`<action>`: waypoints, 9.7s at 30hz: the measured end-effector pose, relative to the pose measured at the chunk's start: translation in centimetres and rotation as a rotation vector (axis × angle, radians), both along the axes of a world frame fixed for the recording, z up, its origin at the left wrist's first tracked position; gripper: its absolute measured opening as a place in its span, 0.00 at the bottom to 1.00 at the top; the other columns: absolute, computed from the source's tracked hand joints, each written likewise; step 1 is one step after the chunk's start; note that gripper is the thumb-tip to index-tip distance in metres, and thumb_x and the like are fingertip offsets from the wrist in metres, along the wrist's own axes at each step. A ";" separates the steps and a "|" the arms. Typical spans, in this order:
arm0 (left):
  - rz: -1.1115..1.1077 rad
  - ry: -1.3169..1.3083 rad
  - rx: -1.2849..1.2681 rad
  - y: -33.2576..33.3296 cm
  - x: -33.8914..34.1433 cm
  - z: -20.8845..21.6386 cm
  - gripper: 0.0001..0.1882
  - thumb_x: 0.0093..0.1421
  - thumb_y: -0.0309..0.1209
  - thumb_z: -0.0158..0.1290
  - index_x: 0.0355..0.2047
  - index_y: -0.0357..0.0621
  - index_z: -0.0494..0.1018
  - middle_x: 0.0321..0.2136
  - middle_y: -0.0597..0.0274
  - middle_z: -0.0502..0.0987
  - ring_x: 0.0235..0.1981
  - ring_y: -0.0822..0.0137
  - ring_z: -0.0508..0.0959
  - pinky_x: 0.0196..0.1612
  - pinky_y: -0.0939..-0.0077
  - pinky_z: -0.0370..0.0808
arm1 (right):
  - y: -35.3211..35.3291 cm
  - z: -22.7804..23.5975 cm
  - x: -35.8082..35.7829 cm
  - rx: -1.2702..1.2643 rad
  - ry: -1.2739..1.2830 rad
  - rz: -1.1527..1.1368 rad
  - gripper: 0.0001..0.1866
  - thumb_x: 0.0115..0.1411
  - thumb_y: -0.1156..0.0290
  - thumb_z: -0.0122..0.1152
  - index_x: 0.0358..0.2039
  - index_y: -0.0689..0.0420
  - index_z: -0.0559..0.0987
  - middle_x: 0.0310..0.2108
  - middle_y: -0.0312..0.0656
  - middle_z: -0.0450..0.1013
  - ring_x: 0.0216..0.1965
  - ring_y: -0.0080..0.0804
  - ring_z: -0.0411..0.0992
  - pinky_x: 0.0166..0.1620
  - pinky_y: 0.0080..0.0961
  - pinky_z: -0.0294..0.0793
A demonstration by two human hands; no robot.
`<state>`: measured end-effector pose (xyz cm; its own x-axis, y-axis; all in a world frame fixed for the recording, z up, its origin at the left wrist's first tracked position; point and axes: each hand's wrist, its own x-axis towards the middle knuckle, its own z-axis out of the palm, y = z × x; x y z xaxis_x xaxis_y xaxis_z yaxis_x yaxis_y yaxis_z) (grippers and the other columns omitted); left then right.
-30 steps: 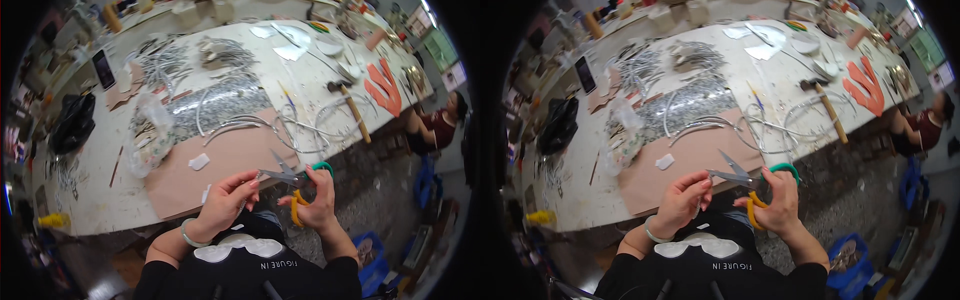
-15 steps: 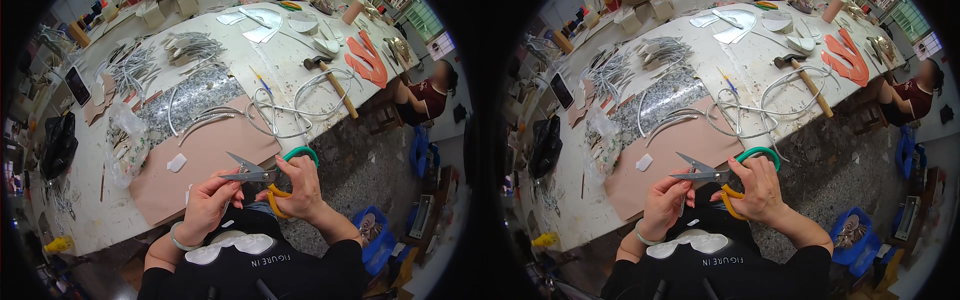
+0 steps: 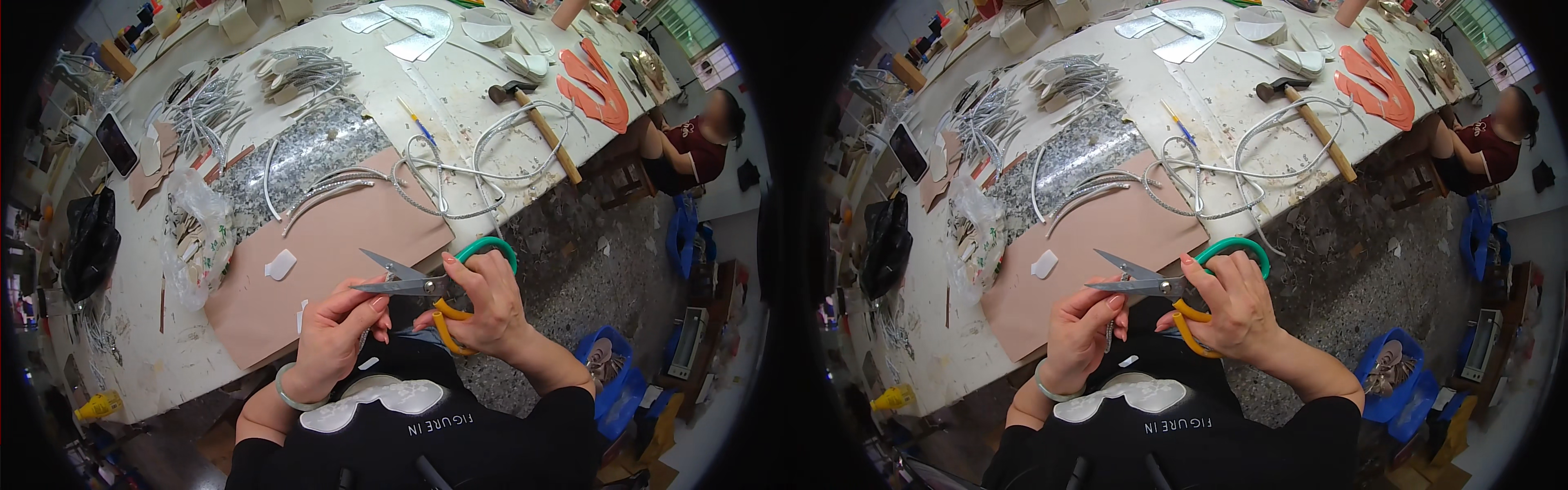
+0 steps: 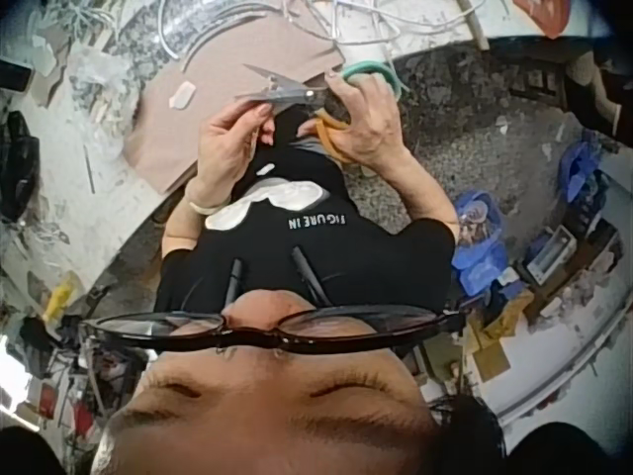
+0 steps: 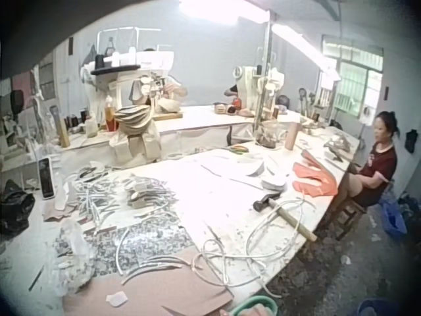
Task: The person assembles small decorative items by wrapping white foam pieces around silver beaded cords. They use scissors to cut the cords to length and place the finished pieces on the table. The workspace is cluttered with materials and tools.
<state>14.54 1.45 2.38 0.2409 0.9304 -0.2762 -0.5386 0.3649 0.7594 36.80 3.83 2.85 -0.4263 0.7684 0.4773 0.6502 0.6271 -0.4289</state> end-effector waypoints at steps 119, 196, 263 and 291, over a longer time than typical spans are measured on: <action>0.381 0.725 0.212 -3.2 -13.2 -2.4 0.18 0.62 0.30 0.56 0.51 0.39 0.73 0.37 0.63 0.78 0.30 0.80 0.73 0.32 0.87 0.70 | 6.6 -2.1 -17.5 -0.458 0.164 0.509 0.14 0.50 0.79 0.67 0.40 0.58 0.80 0.33 0.41 0.75 0.29 0.29 0.75 0.32 0.23 0.74; 0.737 0.826 0.651 -0.2 -18.9 1.6 0.09 0.58 0.16 0.54 0.40 0.30 0.76 0.44 0.54 0.74 0.45 0.67 0.76 0.46 0.78 0.77 | 8.9 2.0 -28.1 -0.844 0.479 0.667 0.13 0.60 0.65 0.62 0.41 0.59 0.81 0.26 0.40 0.77 0.26 0.20 0.69 0.30 0.22 0.69; 0.344 0.273 0.142 -4.2 -13.0 1.3 0.10 0.57 0.19 0.57 0.40 0.32 0.77 0.41 0.53 0.78 0.37 0.70 0.78 0.39 0.78 0.77 | 5.5 1.6 -15.5 -1.152 0.391 0.616 0.11 0.61 0.70 0.61 0.40 0.62 0.81 0.27 0.35 0.77 0.25 0.16 0.69 0.28 0.16 0.68; 0.378 0.254 0.099 -3.9 -12.4 0.5 0.08 0.57 0.20 0.57 0.38 0.31 0.76 0.34 0.53 0.80 0.33 0.70 0.80 0.37 0.77 0.80 | 5.4 2.1 -15.8 -1.015 0.349 0.679 0.09 0.59 0.69 0.61 0.34 0.62 0.82 0.24 0.39 0.77 0.24 0.20 0.72 0.27 0.20 0.70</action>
